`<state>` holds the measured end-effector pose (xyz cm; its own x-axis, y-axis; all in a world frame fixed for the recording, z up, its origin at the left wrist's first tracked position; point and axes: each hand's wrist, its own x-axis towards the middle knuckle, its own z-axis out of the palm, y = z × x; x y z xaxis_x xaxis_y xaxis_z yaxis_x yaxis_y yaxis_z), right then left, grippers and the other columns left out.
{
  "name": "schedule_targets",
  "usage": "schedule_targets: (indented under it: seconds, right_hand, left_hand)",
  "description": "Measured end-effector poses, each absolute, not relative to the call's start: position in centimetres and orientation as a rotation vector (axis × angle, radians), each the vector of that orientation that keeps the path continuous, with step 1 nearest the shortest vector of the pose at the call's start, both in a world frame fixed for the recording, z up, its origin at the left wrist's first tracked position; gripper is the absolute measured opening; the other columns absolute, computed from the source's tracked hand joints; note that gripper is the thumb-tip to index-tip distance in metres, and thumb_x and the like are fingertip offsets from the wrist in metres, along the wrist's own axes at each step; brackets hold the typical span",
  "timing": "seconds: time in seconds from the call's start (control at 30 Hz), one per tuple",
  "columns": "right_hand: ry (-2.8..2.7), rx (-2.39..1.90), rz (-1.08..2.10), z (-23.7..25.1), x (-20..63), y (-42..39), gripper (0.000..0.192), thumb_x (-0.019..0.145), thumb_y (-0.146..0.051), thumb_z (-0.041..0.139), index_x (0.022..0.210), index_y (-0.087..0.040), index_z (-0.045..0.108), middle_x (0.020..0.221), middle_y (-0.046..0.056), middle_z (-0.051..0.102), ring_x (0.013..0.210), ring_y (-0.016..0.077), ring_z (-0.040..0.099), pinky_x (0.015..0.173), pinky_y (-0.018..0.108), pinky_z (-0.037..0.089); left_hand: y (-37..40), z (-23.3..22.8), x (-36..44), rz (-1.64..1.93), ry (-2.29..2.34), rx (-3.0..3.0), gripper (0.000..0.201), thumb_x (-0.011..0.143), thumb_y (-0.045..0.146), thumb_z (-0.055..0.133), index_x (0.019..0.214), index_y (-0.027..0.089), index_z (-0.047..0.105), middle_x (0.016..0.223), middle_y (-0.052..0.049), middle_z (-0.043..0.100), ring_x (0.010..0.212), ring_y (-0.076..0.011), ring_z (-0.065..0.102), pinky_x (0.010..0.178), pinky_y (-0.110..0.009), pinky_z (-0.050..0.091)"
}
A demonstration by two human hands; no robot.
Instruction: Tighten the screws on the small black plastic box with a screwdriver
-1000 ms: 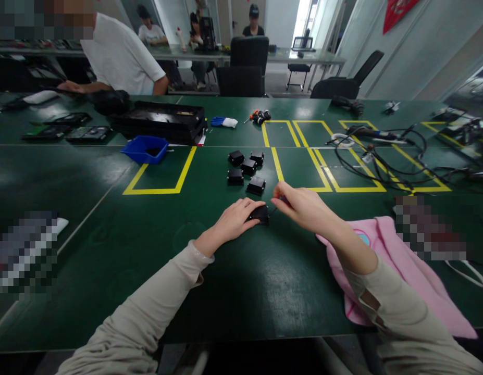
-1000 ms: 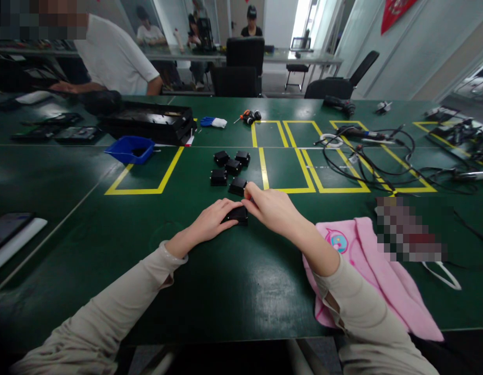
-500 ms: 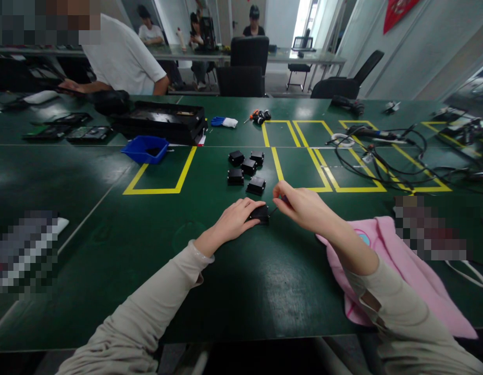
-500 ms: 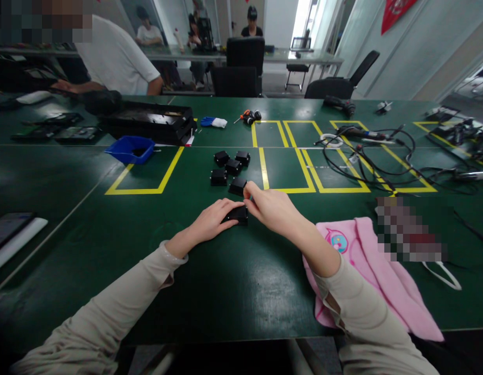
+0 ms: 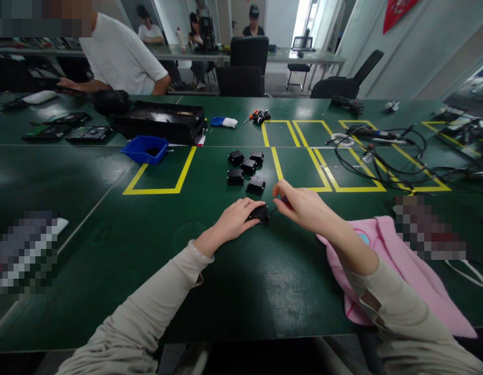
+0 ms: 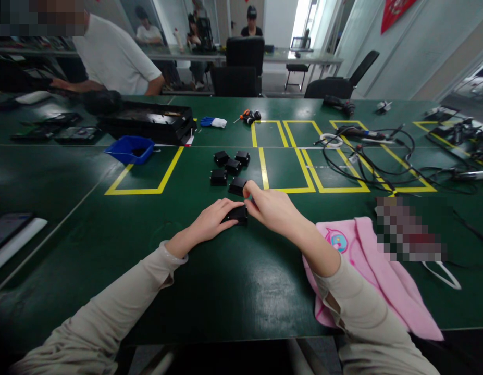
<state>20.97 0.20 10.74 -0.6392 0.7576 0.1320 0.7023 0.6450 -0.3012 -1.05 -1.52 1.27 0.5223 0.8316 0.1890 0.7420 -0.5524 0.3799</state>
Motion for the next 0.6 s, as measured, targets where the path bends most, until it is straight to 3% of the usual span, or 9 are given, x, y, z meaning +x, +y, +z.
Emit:
schedule_targets:
  seconds: [0.2, 0.43, 0.6]
  right_hand:
    - [-2.637, -1.190, 0.285, 10.60, 21.02, 0.36, 0.028, 0.096, -0.044, 0.034, 0.101, -0.020, 0.049, 0.070, 0.000, 0.059, 0.061, 0.0155, 0.052, 0.057, 0.027, 0.028]
    - [-2.615, -1.190, 0.329, 10.67, 21.01, 0.32, 0.019, 0.095, -0.033, 0.037, 0.105, -0.020, 0.047, 0.077, 0.002, 0.064, 0.066, 0.0156, 0.056, 0.059, 0.026, 0.029]
    - [-2.621, -1.210, 0.279, 10.56, 21.00, 0.40, 0.025, 0.096, -0.041, 0.035, 0.100, -0.020, 0.048, 0.070, 0.001, 0.060, 0.063, 0.0161, 0.055, 0.057, 0.026, 0.027]
  left_hand:
    - [-1.57, 1.36, -1.00, 0.525, 1.324, 2.507, 0.046, 0.094, 0.037, 0.053, 0.136, 0.027, 0.040, 0.120, -0.006, 0.053, 0.105, -0.0225, 0.053, 0.090, -0.036, 0.046]
    - [-1.55, 1.37, -1.02, 0.514, 1.323, 2.518, 0.048, 0.094, 0.036, 0.054, 0.137, 0.027, 0.038, 0.120, -0.006, 0.053, 0.105, -0.0223, 0.052, 0.090, -0.035, 0.045]
    - [-1.52, 1.24, -1.03, 0.516, 1.330, 2.519, 0.046, 0.093, 0.036, 0.055, 0.136, 0.027, 0.040, 0.120, -0.006, 0.053, 0.105, -0.0223, 0.052, 0.091, -0.035, 0.045]
